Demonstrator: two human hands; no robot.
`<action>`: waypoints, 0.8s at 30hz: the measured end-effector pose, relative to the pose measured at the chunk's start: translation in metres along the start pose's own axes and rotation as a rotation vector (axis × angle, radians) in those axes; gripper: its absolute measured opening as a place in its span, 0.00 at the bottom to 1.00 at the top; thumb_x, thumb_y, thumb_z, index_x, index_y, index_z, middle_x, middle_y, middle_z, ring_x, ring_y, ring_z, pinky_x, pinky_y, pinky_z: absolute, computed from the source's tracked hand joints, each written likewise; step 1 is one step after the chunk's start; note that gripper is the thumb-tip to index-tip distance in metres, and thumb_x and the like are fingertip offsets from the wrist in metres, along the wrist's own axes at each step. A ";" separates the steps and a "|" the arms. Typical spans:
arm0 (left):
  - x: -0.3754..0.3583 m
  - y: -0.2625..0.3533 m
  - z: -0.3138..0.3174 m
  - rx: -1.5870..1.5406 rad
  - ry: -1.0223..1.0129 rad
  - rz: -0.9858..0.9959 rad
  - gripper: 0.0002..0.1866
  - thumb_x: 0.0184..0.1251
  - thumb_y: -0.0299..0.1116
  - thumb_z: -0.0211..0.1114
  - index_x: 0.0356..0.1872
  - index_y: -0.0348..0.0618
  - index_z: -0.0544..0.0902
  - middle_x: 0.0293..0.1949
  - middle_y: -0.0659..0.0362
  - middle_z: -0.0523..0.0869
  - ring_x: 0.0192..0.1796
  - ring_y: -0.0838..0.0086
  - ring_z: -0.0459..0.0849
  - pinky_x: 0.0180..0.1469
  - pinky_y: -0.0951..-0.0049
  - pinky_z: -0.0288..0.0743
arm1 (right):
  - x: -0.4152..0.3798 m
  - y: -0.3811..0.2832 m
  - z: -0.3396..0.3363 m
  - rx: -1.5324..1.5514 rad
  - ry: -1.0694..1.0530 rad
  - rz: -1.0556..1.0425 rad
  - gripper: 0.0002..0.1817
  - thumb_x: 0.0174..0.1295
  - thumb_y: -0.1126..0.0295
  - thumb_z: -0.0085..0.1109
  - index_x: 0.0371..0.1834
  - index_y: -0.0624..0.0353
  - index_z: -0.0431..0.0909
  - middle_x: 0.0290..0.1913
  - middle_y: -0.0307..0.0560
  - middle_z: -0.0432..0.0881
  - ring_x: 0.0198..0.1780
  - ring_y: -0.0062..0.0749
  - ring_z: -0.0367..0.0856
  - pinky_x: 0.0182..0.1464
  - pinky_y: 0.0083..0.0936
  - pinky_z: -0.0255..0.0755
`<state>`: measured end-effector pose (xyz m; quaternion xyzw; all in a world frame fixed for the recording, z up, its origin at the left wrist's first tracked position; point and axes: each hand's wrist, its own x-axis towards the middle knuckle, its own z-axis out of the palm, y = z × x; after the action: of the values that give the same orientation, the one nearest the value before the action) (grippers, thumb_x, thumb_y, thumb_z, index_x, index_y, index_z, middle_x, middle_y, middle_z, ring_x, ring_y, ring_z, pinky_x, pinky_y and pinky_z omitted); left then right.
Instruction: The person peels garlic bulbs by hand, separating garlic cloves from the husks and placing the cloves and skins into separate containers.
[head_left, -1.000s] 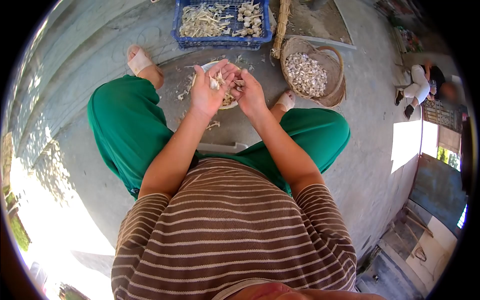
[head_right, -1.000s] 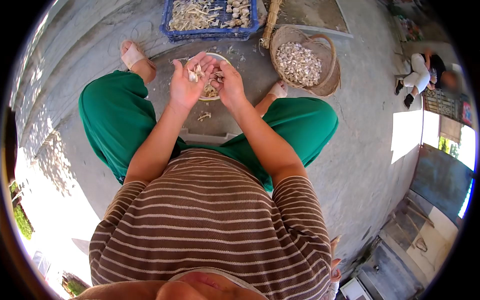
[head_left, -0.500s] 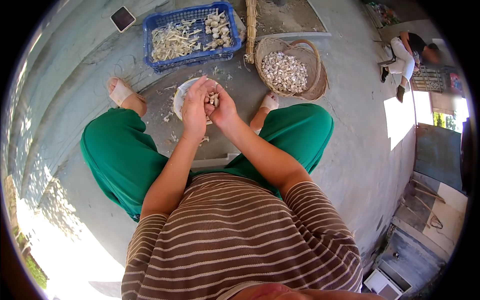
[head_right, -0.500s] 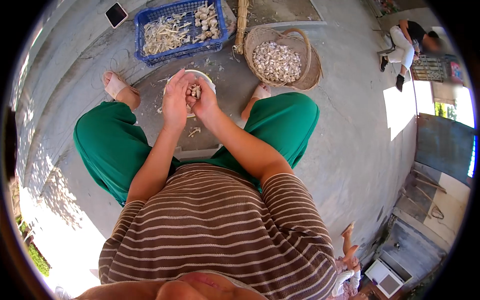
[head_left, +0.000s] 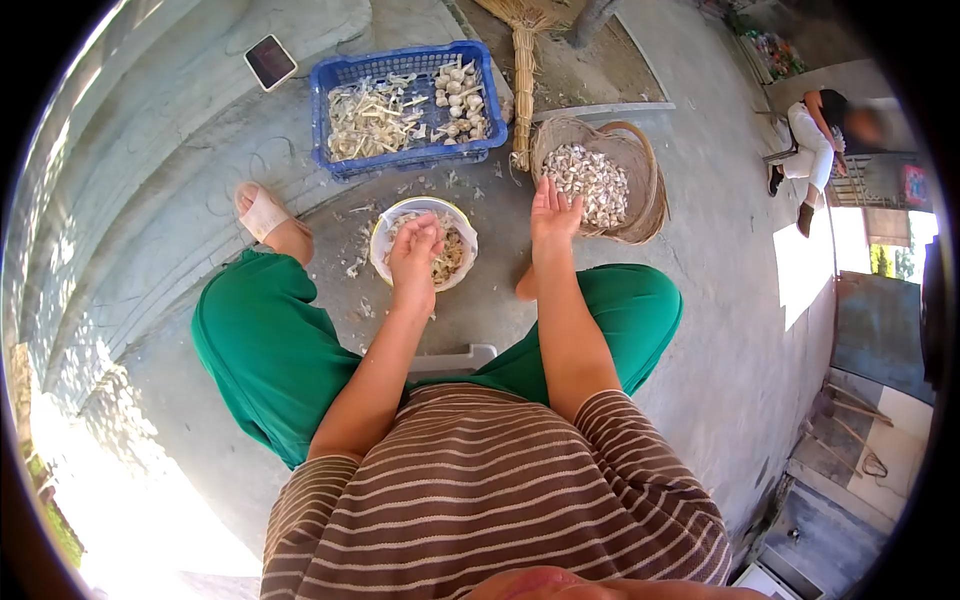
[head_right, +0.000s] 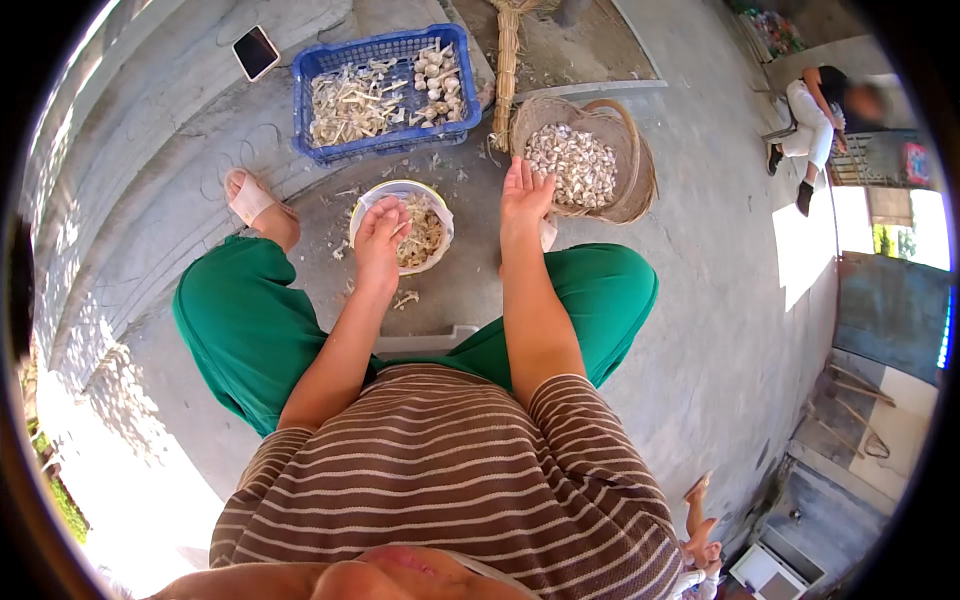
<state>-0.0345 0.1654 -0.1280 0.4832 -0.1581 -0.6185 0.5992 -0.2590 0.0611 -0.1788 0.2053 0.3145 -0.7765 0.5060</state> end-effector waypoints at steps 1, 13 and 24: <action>0.000 0.001 0.001 -0.018 -0.012 -0.035 0.10 0.68 0.33 0.57 0.46 0.42 0.78 0.44 0.61 0.81 0.46 0.76 0.79 0.49 0.73 0.73 | 0.009 0.009 -0.003 -0.005 -0.001 0.002 0.31 0.66 0.56 0.49 0.63 0.68 0.57 0.56 0.62 0.70 0.52 0.50 0.75 0.47 0.40 0.80; 0.012 -0.010 0.002 -0.125 0.024 -0.164 0.09 0.71 0.38 0.54 0.36 0.44 0.77 0.36 0.62 0.81 0.39 0.76 0.80 0.42 0.74 0.72 | 0.054 0.135 0.090 -2.095 -1.043 -0.588 0.13 0.60 0.65 0.58 0.42 0.62 0.78 0.35 0.45 0.83 0.33 0.34 0.80 0.38 0.28 0.75; 0.024 -0.006 -0.005 -0.192 0.097 -0.235 0.07 0.69 0.35 0.55 0.36 0.43 0.78 0.33 0.63 0.81 0.35 0.80 0.78 0.39 0.80 0.71 | 0.097 0.198 0.103 -3.191 -1.016 -0.334 0.23 0.52 0.53 0.64 0.47 0.55 0.80 0.50 0.51 0.80 0.52 0.45 0.79 0.50 0.37 0.74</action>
<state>-0.0298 0.1468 -0.1449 0.4684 -0.0117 -0.6724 0.5730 -0.1170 -0.1323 -0.2221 0.7636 -0.5649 -0.2717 -0.1544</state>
